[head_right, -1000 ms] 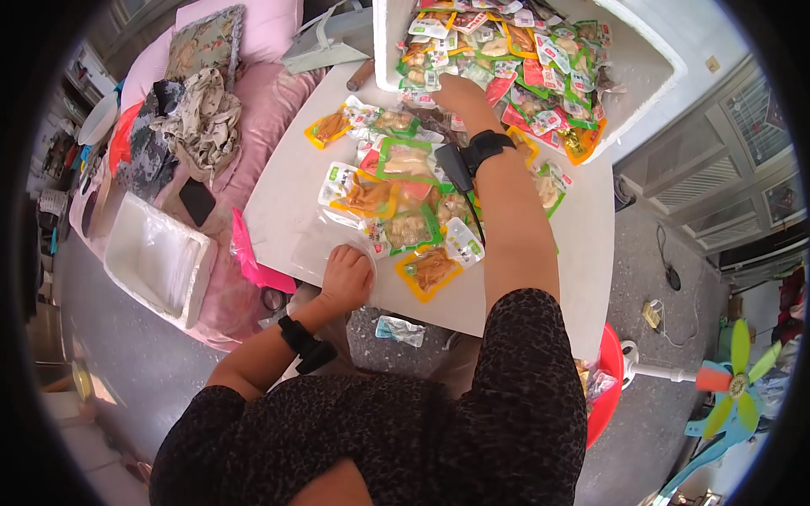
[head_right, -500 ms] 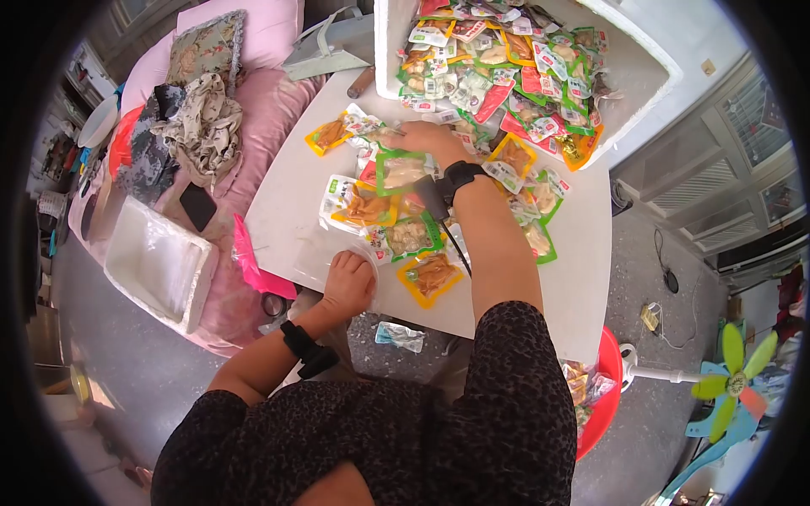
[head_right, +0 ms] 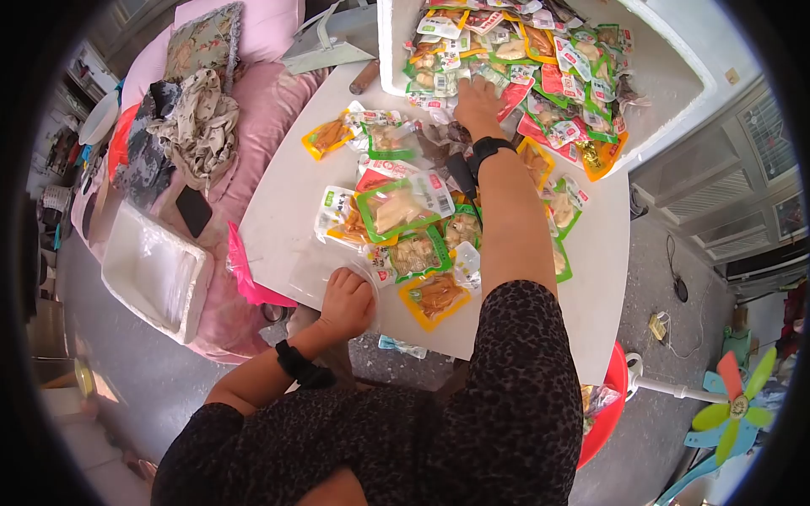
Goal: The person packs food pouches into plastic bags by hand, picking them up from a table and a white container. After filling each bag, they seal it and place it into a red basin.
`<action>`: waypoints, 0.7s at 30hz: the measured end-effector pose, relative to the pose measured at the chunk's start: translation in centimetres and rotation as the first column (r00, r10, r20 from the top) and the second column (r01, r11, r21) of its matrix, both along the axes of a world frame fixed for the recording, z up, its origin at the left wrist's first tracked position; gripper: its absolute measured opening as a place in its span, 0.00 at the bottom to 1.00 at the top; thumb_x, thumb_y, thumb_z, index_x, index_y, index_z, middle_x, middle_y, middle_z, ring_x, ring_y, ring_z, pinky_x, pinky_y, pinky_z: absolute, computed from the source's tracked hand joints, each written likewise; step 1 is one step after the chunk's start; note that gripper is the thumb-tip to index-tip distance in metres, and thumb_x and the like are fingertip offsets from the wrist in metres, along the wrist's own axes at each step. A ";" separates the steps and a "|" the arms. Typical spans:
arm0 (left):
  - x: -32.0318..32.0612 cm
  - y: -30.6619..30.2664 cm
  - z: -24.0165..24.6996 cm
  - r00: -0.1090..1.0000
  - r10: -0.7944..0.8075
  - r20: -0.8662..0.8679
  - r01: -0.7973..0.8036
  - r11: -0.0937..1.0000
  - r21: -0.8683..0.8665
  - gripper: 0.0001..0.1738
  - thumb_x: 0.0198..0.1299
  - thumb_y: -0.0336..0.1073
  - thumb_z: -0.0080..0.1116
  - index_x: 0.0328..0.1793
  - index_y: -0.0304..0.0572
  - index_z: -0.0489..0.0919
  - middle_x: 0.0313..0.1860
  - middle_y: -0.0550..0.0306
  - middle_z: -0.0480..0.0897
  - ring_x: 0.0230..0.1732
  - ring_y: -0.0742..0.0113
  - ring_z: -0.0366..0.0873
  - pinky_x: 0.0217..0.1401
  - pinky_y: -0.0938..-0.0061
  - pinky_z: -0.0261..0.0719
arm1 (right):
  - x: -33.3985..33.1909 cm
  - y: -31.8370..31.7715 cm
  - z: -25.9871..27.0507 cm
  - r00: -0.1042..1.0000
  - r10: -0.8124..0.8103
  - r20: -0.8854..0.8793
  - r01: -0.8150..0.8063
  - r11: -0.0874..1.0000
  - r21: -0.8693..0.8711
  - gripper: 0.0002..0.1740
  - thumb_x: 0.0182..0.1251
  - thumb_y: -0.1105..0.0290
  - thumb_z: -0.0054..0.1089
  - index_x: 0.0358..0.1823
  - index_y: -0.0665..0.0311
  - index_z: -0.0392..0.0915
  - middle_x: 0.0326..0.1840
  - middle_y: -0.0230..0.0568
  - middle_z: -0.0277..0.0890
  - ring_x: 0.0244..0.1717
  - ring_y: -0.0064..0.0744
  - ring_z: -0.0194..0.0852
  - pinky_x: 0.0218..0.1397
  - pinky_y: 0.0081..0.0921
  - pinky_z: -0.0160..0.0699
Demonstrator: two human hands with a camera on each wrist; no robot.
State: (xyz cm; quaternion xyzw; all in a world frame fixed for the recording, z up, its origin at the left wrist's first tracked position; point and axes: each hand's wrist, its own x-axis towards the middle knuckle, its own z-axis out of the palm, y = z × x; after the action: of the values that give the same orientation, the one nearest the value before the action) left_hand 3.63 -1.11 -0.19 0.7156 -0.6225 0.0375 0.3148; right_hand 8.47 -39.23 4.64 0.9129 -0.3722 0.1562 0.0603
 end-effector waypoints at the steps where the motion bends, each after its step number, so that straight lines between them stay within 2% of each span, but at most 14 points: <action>1: 0.0 0.0 0.1 1.000 0.000 -0.002 0.000 1.000 0.005 0.06 0.34 0.30 0.52 0.21 0.41 0.67 0.26 0.52 0.68 0.33 0.54 0.65 0.42 0.62 0.62 | 0.4 -0.3 -0.4 1.000 -0.004 0.017 0.005 1.000 -0.027 0.18 0.51 0.68 0.44 0.47 0.56 0.65 0.50 0.41 0.58 0.54 0.43 0.53 0.44 0.55 0.57; 8: -0.1 -0.1 0.1 1.000 -0.001 -0.030 0.001 1.000 0.012 0.06 0.34 0.30 0.51 0.18 0.40 0.66 0.25 0.51 0.67 0.32 0.53 0.64 0.42 0.61 0.61 | 1.5 0.0 -0.5 0.994 -0.086 -0.068 0.082 0.995 -0.052 0.16 0.55 0.67 0.38 0.45 0.57 0.68 0.49 0.42 0.60 0.52 0.44 0.54 0.42 0.59 0.54; 14: 0.0 -0.1 0.0 1.000 0.000 -0.022 0.000 1.000 -0.005 0.06 0.33 0.30 0.51 0.19 0.39 0.66 0.25 0.51 0.67 0.32 0.53 0.64 0.41 0.61 0.61 | 2.0 0.0 0.6 0.985 -0.111 -0.133 0.111 0.994 -0.010 0.15 0.56 0.67 0.38 0.44 0.57 0.70 0.47 0.39 0.65 0.51 0.45 0.58 0.43 0.61 0.53; 17: -0.1 -0.1 -0.1 1.000 -0.001 -0.004 0.001 1.000 -0.005 0.06 0.33 0.30 0.51 0.19 0.39 0.66 0.25 0.51 0.67 0.32 0.53 0.64 0.42 0.61 0.61 | 1.8 -0.2 0.8 0.985 -0.077 -0.155 0.076 0.997 -0.015 0.15 0.55 0.67 0.40 0.43 0.57 0.71 0.47 0.38 0.66 0.51 0.45 0.60 0.42 0.62 0.53; 21: -0.1 0.1 -0.2 0.999 0.016 0.032 -0.017 0.999 0.037 0.06 0.34 0.31 0.51 0.21 0.41 0.68 0.27 0.52 0.68 0.34 0.54 0.65 0.44 0.63 0.61 | 0.4 0.5 2.5 0.994 0.002 -0.110 -0.002 1.000 -0.003 0.13 0.54 0.69 0.40 0.40 0.59 0.71 0.44 0.40 0.67 0.46 0.43 0.64 0.43 0.51 0.62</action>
State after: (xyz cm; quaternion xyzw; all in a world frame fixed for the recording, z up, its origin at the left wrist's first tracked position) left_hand 3.49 -1.03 -0.37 0.7258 -0.6221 0.0397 0.2910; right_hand 8.85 -38.76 7.16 0.9204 -0.3671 0.1064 0.0822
